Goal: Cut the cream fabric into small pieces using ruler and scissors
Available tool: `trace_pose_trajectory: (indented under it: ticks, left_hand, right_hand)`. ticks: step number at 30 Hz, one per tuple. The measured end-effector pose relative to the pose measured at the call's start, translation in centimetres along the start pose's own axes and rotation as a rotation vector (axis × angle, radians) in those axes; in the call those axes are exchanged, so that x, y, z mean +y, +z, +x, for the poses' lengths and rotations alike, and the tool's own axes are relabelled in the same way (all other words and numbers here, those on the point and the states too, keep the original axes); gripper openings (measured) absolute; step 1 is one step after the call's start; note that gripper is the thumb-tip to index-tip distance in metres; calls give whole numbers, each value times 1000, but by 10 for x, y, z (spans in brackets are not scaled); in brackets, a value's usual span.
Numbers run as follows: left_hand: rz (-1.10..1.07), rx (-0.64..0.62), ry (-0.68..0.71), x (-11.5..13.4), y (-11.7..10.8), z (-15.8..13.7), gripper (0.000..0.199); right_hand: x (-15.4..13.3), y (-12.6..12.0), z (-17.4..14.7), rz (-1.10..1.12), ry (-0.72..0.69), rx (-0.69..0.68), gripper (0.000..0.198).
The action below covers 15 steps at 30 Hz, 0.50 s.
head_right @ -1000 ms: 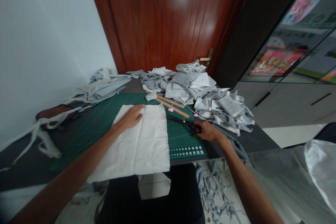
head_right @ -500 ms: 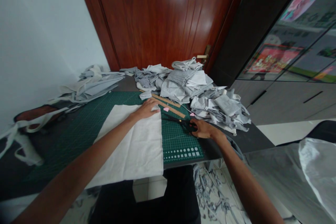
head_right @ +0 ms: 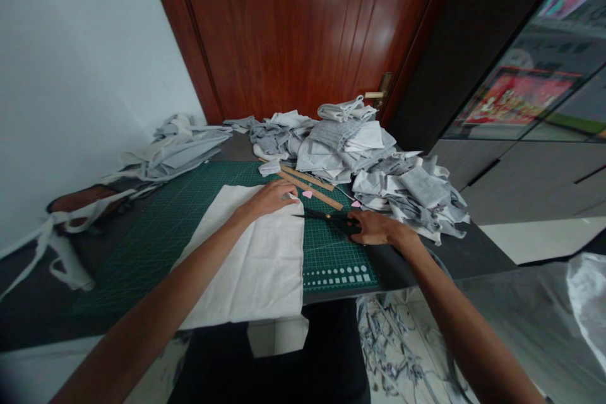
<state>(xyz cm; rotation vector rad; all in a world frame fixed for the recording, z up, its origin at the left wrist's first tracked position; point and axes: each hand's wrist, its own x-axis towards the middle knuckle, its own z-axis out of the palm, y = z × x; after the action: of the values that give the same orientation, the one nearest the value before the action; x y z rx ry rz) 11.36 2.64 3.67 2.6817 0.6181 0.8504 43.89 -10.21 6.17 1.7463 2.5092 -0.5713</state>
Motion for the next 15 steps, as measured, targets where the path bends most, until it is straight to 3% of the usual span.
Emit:
trace_pose_trajectory:
  ticks: [7, 15]
  left_hand:
    - [-26, 46, 38, 17, 4, -15, 5]
    - [-55, 81, 65, 13, 3, -19, 6]
  right_hand:
    - [-12, 5, 5, -66, -4, -24, 45]
    - [-13, 9, 6, -105, -30, -3, 56]
